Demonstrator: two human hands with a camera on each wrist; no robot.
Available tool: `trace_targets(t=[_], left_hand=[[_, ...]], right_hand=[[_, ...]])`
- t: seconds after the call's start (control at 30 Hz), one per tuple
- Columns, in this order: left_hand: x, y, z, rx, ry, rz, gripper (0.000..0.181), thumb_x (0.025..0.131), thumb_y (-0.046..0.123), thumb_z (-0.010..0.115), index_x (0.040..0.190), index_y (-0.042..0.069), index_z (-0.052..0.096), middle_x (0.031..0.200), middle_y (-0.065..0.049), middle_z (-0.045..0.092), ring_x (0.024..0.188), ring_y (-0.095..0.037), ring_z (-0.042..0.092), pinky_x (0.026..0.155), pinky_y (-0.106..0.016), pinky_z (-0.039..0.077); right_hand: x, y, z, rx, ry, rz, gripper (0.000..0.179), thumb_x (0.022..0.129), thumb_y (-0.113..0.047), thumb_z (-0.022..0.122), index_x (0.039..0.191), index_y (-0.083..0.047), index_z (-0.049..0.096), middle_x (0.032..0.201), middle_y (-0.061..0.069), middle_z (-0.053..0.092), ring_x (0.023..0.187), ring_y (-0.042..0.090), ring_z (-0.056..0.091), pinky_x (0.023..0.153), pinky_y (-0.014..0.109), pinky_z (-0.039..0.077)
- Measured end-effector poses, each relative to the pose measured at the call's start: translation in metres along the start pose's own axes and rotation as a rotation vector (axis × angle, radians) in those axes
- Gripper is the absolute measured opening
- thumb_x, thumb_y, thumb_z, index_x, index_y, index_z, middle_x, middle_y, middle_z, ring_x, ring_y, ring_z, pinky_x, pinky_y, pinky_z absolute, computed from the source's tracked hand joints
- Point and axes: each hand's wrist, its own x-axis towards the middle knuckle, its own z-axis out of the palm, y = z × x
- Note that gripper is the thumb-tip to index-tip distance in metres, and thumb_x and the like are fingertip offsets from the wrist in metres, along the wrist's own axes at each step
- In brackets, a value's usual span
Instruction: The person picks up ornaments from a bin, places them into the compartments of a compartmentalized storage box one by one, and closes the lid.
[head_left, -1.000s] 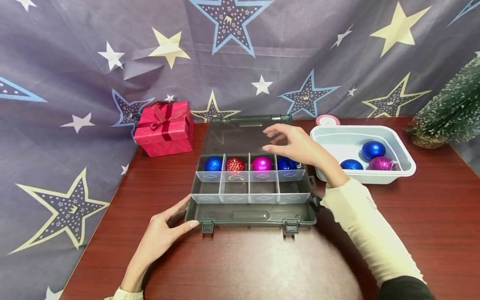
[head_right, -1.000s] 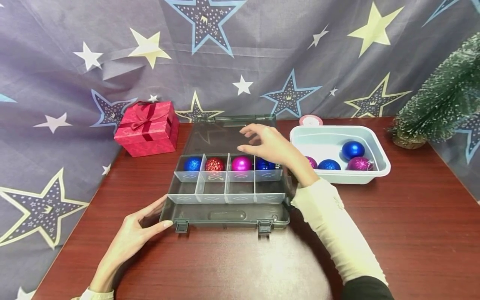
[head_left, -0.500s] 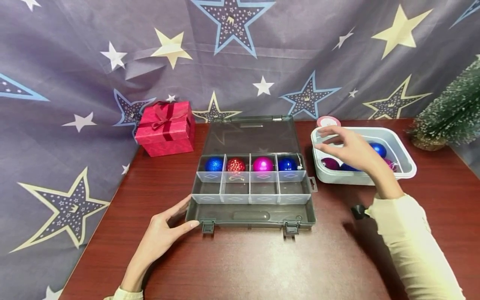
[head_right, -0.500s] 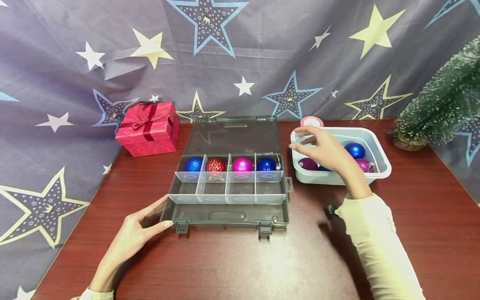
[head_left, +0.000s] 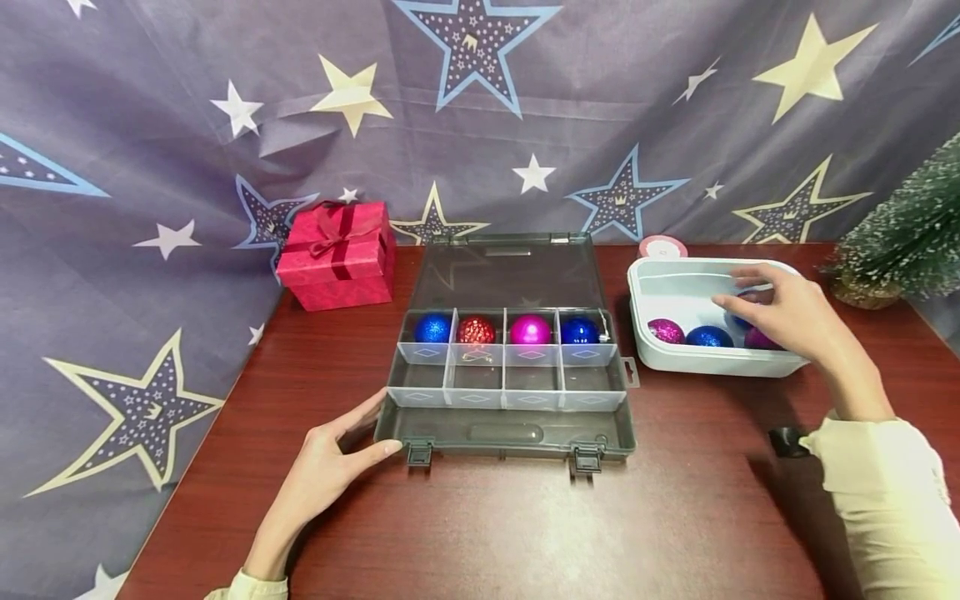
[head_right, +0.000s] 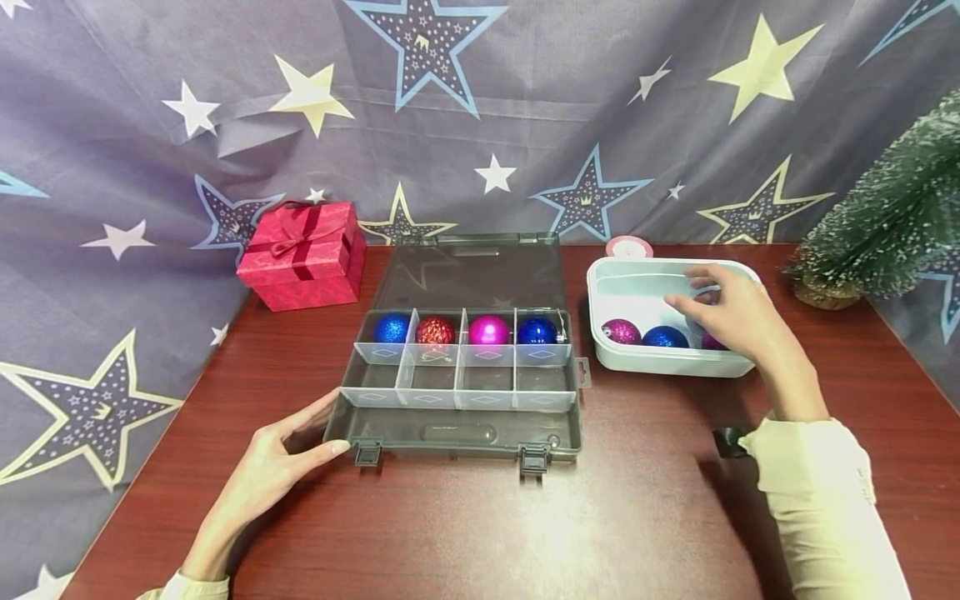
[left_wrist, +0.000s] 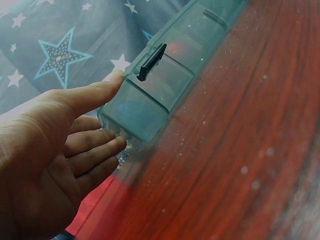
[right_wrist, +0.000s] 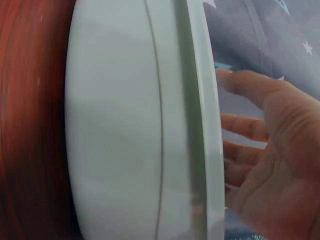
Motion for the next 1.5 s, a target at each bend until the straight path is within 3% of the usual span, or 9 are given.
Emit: trace_targets(t=[0.07, 0.13, 0.6, 0.87, 1.03, 1.23, 1.5], left_hand=[[0.0, 0.0, 0.0, 0.0, 0.001, 0.0, 0.069, 0.087, 0.03, 0.087, 0.149, 0.026, 0.058, 0.133, 0.001, 0.068, 0.127, -0.012, 0.06, 0.101, -0.014, 0.041], [0.0, 0.001, 0.0, -0.001, 0.0, 0.001, 0.069, 0.087, 0.03, 0.087, 0.149, 0.026, 0.058, 0.133, 0.001, 0.068, 0.127, -0.012, 0.06, 0.101, -0.014, 0.042], [0.0, 0.001, 0.0, 0.001, -0.002, -0.007, 0.069, 0.087, 0.031, 0.087, 0.149, 0.026, 0.058, 0.133, 0.003, 0.068, 0.126, -0.011, 0.06, 0.101, -0.014, 0.042], [0.0, 0.002, 0.0, 0.001, -0.002, -0.005, 0.069, 0.086, 0.03, 0.087, 0.149, 0.027, 0.058, 0.132, 0.003, 0.069, 0.125, -0.011, 0.061, 0.1, -0.015, 0.043], [0.0, 0.001, 0.0, 0.001, -0.003, -0.007, 0.069, 0.087, 0.03, 0.087, 0.149, 0.027, 0.058, 0.131, 0.003, 0.069, 0.124, -0.011, 0.062, 0.1, -0.015, 0.044], [0.0, 0.0, 0.0, -0.001, -0.004, -0.008, 0.07, 0.087, 0.03, 0.087, 0.15, 0.026, 0.058, 0.132, 0.003, 0.068, 0.125, -0.011, 0.061, 0.1, -0.016, 0.043], [0.0, 0.001, 0.0, -0.001, -0.004, -0.005, 0.069, 0.086, 0.03, 0.087, 0.149, 0.026, 0.058, 0.133, 0.003, 0.068, 0.126, -0.012, 0.061, 0.101, -0.017, 0.044]], right_hand=[[-0.001, 0.005, -0.004, -0.028, -0.001, 0.029, 0.06, 0.101, -0.032, 0.07, 0.139, 0.01, 0.052, 0.129, 0.04, 0.057, 0.112, 0.058, 0.06, 0.093, 0.07, 0.044], [-0.002, 0.01, -0.006, -0.056, -0.002, 0.047, 0.062, 0.101, -0.036, 0.069, 0.139, 0.01, 0.051, 0.127, 0.041, 0.057, 0.112, 0.059, 0.059, 0.093, 0.072, 0.043], [-0.001, 0.024, -0.014, -0.201, -0.028, 0.083, 0.065, 0.099, -0.041, 0.07, 0.135, 0.01, 0.05, 0.123, 0.043, 0.057, 0.112, 0.062, 0.052, 0.092, 0.075, 0.037], [0.006, 0.023, -0.008, -0.248, -0.125, 0.083, 0.064, 0.099, -0.033, 0.071, 0.132, 0.016, 0.047, 0.124, 0.043, 0.053, 0.113, 0.065, 0.048, 0.091, 0.078, 0.034], [0.014, 0.026, -0.002, -0.259, -0.147, 0.036, 0.065, 0.099, -0.033, 0.071, 0.133, 0.017, 0.048, 0.128, 0.044, 0.052, 0.118, 0.064, 0.047, 0.094, 0.079, 0.035], [0.025, 0.028, 0.004, -0.266, -0.123, -0.056, 0.057, 0.095, -0.025, 0.075, 0.126, 0.019, 0.054, 0.119, 0.043, 0.058, 0.112, 0.059, 0.055, 0.096, 0.071, 0.04], [0.032, 0.028, 0.011, -0.245, -0.157, -0.035, 0.062, 0.095, -0.025, 0.076, 0.13, 0.018, 0.052, 0.123, 0.044, 0.056, 0.114, 0.061, 0.052, 0.099, 0.072, 0.038]])
